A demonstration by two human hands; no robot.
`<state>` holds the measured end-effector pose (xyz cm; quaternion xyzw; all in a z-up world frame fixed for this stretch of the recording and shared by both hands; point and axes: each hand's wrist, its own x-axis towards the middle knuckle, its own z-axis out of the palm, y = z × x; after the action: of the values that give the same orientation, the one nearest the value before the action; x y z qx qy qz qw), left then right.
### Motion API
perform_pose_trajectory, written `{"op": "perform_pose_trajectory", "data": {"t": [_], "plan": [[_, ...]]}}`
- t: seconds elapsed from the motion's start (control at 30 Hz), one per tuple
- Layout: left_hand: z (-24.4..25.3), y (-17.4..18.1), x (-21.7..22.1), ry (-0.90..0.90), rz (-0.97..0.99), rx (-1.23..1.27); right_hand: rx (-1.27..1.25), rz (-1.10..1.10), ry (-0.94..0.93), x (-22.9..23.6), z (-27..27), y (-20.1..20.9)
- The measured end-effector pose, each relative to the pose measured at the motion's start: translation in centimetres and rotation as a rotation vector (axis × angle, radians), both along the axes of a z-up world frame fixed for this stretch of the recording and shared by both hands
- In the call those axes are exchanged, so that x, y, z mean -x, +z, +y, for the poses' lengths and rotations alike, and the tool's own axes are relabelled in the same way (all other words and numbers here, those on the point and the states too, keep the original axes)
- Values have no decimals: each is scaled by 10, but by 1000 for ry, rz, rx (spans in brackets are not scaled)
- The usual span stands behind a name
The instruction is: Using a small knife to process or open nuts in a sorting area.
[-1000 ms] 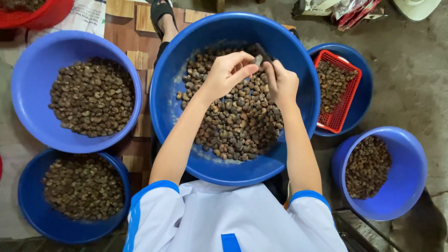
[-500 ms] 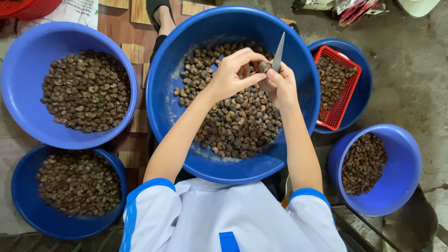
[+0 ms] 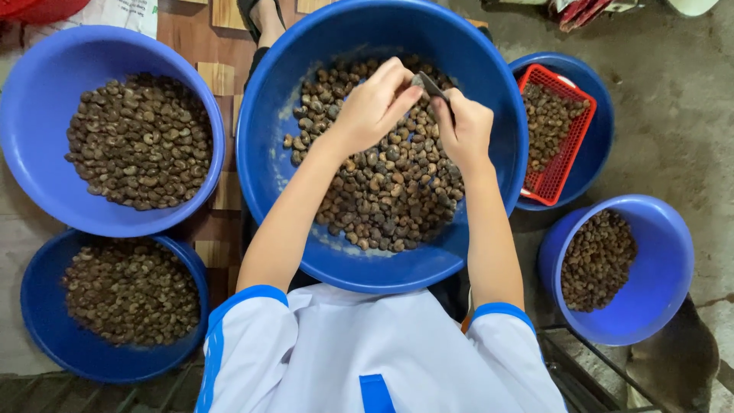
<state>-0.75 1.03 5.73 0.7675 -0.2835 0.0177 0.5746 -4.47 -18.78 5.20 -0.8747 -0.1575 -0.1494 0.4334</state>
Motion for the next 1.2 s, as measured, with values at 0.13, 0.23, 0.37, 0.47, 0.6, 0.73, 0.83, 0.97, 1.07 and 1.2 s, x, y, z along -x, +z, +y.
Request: {"op": "perform_pose_trajectory", "data": {"t": [0.13,0.23,0.37,0.47,0.6,0.73,0.83,0.97,1.07,1.2], "plan": [[7,-12,-6,56,-117,-156,346,-159,-51,-1,4,7],[7,-25,-11,69,-154,-175,350,-96,-83,-2,8,1],[-9,-57,-24,-112,-104,-94,245,217,-166,-18,-1,-30],[-11,-2,8,-108,-92,-78,-105,289,-229,-29,-31,-58],[-14,-28,1,51,-243,-228,-688,558,-79,-12,-7,-15],[-21,-33,4,86,-251,-233,-635,525,16,-8,-5,-5],[-28,-56,4,57,-261,-324,-655,323,-103,-15,-29,-9],[-41,-136,6,45,-400,-800,-283,-399,-668,-19,-92,-15],[-60,-171,21,-87,-358,-1096,-152,-474,-887,-22,-162,-69],[-83,-170,33,-108,-471,-1277,-88,-414,-799,-20,-117,-45]]}}
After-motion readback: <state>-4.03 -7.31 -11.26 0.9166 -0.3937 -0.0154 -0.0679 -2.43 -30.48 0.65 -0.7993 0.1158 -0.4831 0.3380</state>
